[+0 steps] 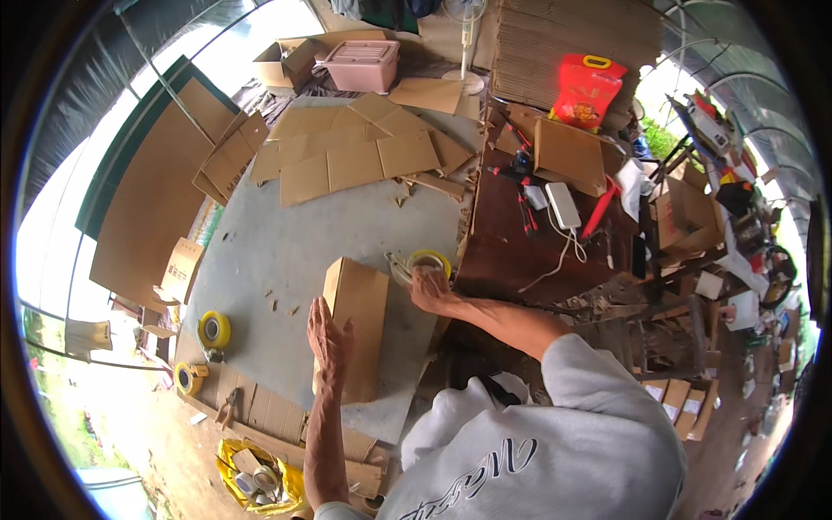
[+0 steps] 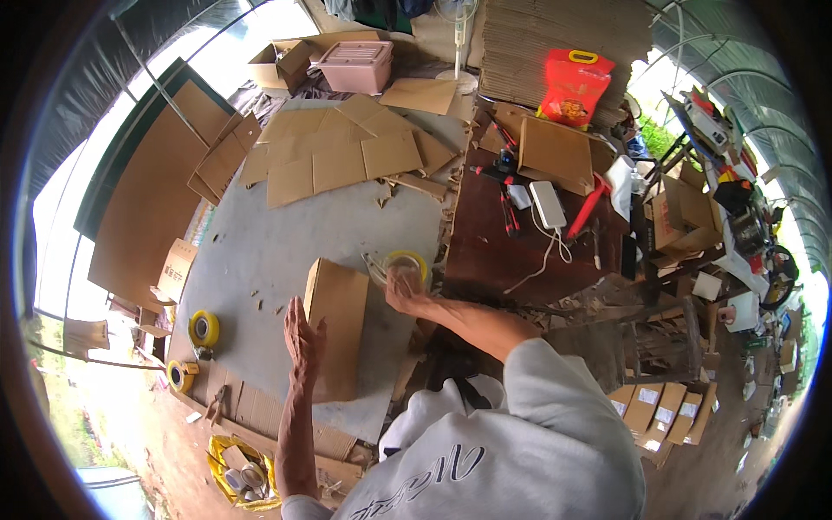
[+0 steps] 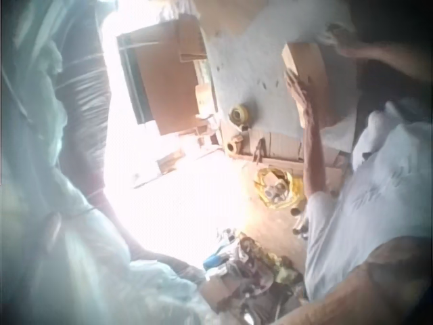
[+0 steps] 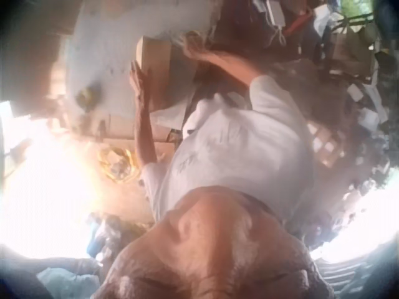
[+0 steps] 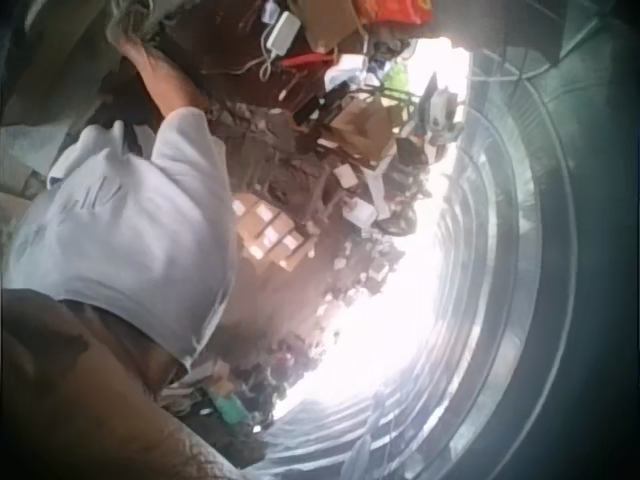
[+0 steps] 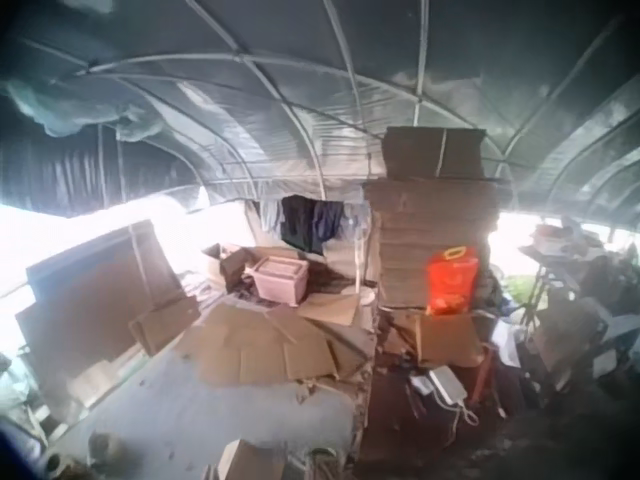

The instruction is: The person cuts a flat cardboard sheet with a utility knife, folds it into a rectangular box, and seals the seams with a tape dispenser. The finished box is placed on the workbench.

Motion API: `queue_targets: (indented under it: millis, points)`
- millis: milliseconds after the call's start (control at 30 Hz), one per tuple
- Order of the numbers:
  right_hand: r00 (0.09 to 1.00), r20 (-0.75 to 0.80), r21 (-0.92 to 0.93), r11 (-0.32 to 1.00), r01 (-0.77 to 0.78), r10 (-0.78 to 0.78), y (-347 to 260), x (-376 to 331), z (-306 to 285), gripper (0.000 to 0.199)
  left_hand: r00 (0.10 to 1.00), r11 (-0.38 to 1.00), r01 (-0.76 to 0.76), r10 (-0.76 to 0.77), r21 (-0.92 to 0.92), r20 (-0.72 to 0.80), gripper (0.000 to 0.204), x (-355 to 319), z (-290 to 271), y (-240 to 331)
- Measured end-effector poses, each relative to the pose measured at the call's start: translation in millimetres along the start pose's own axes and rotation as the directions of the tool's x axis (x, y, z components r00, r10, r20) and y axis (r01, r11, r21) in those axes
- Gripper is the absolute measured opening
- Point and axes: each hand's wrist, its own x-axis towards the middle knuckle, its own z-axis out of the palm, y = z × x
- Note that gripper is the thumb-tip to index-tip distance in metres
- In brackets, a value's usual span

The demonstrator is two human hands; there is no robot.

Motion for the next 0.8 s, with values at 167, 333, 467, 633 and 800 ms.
queue_targets:
  millis: [167,333,467,633,800]
  points:
    - [0.985,0.170,-0.055,0.998,0.028,-0.018,56,85,10,0.041,0.921,0.953,0.303,-0.291,-0.006,0.259,0.063,46,37,12]
    - [0.911,-0.366,0.148,0.955,0.258,-0.189,86,53,-34,0.031,0.889,0.940,0.338,-0.332,0.036,0.316,0.060,33,24,6]
    - [0.774,-0.622,0.079,0.993,-0.089,0.119,177,41,-119,0.021,0.807,0.888,0.440,-0.455,0.131,0.377,0.058,-8,-7,7]
    - [0.778,-0.468,-0.166,0.823,-0.544,0.420,302,22,-145,0.045,0.812,0.901,0.422,-0.426,0.102,0.399,0.056,5,-6,14]
    - [0.811,-0.274,0.070,0.852,-0.519,0.517,353,32,-120,0.061,0.831,0.907,0.416,-0.405,0.058,0.381,0.050,17,2,15]
